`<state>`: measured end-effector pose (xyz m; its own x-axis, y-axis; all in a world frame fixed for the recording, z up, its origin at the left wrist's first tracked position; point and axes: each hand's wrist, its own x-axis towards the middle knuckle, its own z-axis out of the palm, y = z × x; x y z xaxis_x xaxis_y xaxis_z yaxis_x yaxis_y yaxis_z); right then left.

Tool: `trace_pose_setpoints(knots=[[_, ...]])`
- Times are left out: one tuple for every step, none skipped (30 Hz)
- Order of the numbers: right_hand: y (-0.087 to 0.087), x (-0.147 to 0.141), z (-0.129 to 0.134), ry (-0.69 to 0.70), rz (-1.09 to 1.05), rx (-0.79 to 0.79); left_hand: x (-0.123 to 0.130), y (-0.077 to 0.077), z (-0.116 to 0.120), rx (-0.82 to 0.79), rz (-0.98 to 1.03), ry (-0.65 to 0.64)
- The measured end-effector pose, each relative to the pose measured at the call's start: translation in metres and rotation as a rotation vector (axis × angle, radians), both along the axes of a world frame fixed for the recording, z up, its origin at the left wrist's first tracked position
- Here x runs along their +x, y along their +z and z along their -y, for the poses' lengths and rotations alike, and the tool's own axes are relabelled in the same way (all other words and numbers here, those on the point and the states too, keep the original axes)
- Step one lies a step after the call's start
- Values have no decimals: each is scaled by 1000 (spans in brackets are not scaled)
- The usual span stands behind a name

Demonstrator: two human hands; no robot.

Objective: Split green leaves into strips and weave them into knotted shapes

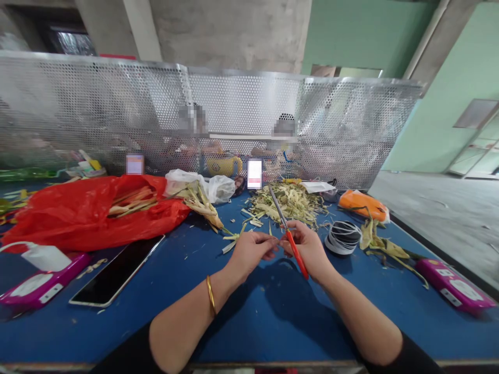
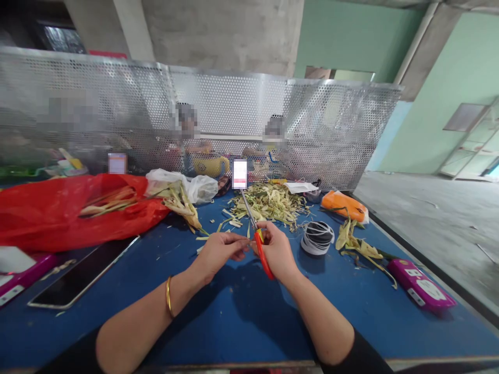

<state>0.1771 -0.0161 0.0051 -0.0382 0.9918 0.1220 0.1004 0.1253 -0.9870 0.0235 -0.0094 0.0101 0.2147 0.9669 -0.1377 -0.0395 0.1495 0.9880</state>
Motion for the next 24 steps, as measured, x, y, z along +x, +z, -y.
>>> trace_pose_setpoints(knots=[[-2,0,-1,-3,13,9,0,-1,-1,-9,8,5],[-4,0,-2,-10,24,23,0,-2,-2,-19,23,11],[-5,0,-3,-22,35,41,0,-2,-3,-31,46,19],[-6,0,-3,-39,47,60,-1,-2,-4,-42,80,32],[-6,1,-3,-57,59,80,-2,-2,-5,-52,124,53],[-5,2,-3,-70,73,98,-4,-1,-6,-61,177,82],[-3,3,-2,-76,93,114,-5,1,-7,-75,239,117],[-1,4,0,-72,122,126,-7,2,-8,-91,300,154],[2,5,2,-58,163,136,-9,4,-9,-106,350,189],[4,6,4,-42,222,143,-10,6,-10,-121,390,224],[7,7,6,-27,296,148,-12,8,-12,-135,423,256],[9,7,8,-19,381,154,-13,10,-13,-147,452,285],[10,7,10,-17,468,162,-13,11,-14,-154,479,308],[11,7,11,-17,550,174,-13,12,-14,-160,506,324],[11,7,12,-20,623,190,-13,12,-15,-166,533,335],[11,6,13,-26,684,208,-13,11,-15,-170,556,341],[10,6,13,-30,731,225,-13,11,-16,-171,569,342],[9,5,13,-33,765,238,-12,10,-16,-173,577,341],[8,5,13,-35,790,247,-12,9,-16,-176,580,341],[7,4,13,-37,805,254,-11,9,-16,-177,583,340],[6,4,13,-36,814,257,-11,8,-16,-176,586,339],[5,4,13,-32,818,259,-10,9,-15,-173,588,338],[5,3,13,-28,820,260,-10,9,-15,-169,589,338],[5,3,13,-26,822,262,-10,10,-15,-165,589,339]])
